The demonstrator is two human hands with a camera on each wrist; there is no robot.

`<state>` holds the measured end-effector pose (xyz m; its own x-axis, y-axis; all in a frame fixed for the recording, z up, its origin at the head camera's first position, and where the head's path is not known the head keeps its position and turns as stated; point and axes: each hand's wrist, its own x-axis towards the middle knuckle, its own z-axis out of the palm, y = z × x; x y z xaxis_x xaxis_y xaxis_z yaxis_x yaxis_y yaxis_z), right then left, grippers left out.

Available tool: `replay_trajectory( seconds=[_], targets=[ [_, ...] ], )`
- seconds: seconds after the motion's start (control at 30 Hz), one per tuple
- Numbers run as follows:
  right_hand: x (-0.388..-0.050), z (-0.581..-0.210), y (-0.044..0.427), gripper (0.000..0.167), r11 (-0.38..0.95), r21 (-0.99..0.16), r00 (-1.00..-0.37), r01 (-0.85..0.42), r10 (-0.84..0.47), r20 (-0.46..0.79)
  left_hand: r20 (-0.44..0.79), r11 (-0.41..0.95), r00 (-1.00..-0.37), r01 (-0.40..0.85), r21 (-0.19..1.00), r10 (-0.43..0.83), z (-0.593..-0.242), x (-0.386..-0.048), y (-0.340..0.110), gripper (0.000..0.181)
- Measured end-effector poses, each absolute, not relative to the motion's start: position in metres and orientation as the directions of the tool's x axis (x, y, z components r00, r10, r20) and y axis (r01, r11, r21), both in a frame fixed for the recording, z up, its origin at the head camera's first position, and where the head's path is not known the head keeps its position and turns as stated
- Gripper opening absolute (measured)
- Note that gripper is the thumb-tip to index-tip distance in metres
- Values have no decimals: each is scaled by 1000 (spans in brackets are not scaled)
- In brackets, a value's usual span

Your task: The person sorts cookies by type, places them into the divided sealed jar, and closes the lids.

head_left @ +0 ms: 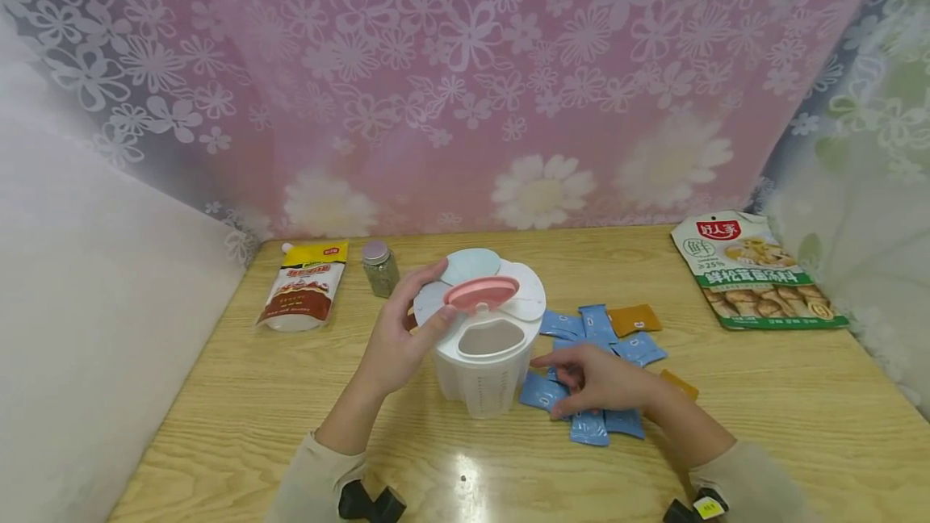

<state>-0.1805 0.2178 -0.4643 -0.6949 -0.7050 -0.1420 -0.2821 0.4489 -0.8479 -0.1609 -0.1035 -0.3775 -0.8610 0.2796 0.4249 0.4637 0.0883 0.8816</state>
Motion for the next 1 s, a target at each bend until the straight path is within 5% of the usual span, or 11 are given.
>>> replay_trajectory(
  seconds=[0.53, 0.8, 1.0],
  targets=[
    [-167, -451, 205, 39, 536, -827, -748, -172, -617, -244, 430, 103, -860, 471, 876, 275, -377, -160, -103, 54],
    [-171, -448, 208, 32, 505, -832, -787, -230, -599, -146, 431, 104, -863, 470, 877, 265, -377, -164, -101, 53],
    [-174, -446, 216, 29, 423, -901, -759, -95, -617, -209, 422, 105, -868, 460, 882, 260, -379, -162, -102, 52]
  ],
)
